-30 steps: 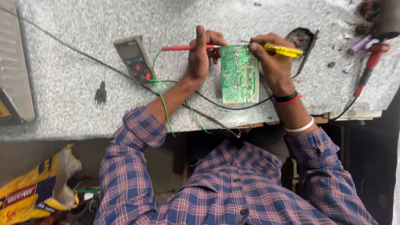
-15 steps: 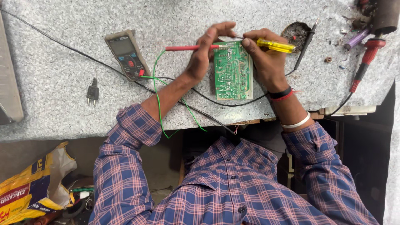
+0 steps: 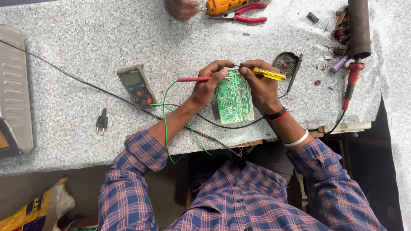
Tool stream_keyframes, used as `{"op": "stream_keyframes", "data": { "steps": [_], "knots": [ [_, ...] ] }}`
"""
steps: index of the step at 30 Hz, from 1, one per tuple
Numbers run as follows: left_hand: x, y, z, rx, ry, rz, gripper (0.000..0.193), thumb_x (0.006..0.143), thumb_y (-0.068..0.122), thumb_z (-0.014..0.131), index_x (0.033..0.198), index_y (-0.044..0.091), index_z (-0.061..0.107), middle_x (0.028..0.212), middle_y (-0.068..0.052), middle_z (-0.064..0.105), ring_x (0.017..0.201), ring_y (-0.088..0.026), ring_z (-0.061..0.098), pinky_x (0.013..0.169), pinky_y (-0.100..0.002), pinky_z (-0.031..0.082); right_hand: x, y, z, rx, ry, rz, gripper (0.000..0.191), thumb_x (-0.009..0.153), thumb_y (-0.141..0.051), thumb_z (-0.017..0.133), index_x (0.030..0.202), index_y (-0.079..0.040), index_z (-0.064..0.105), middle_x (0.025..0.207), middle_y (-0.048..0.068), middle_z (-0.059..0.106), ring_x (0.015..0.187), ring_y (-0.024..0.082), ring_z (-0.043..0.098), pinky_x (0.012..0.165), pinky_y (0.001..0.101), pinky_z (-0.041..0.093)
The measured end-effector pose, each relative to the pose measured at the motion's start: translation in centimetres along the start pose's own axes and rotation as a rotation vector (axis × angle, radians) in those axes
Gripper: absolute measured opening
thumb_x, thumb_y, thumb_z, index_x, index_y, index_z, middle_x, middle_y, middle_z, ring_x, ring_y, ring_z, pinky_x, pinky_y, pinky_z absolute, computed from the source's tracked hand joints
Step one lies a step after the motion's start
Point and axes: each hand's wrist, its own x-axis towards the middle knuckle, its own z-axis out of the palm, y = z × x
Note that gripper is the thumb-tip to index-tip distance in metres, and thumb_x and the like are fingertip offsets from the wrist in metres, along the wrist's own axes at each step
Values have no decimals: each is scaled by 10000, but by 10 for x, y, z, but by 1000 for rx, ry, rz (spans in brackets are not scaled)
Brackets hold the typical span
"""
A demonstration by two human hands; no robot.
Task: The person holds a green circuit board on the workbench and touches its contacts with a multimeter probe while holding a screwdriver in the other hand, testing the board. A second person across the bench uses an orange power tool on a separate component.
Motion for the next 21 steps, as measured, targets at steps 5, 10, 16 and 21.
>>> {"op": "stream_keyframes", "data": {
  "steps": [5,10,16,21],
  "knots": [
    [-3,8,2,45,-49,9,474,978,286,692,1354,15,595,1170,-69,675,1083,-118,632,965,-280,525,-1,2,0,-46,-28,-56,184,1003,-143,769,1104,6,729,1035,30,719,935,73,626,823,228,506],
    [-3,17,3,76,-81,1,463,948,216,742,1338,13,595,1226,-68,655,1130,-117,613,990,-292,526,-1,3,1,16,-35,20,217,981,-161,772,1118,1,725,1011,32,729,927,75,644,822,237,528],
    [-5,16,3,61,-61,-10,443,941,196,749,1314,9,599,1218,-75,658,1117,-113,610,978,-283,524,-2,3,2,-8,-45,16,211,988,-157,770,1119,4,731,1031,45,730,943,84,647,833,247,538],
    [-4,11,-1,91,-7,-17,370,944,197,709,1240,-13,637,1152,-68,698,1067,-99,651,956,-267,541,1,2,5,53,-66,65,221,975,-152,769,1123,7,728,1037,53,738,954,95,662,849,256,551]
  ]
}}
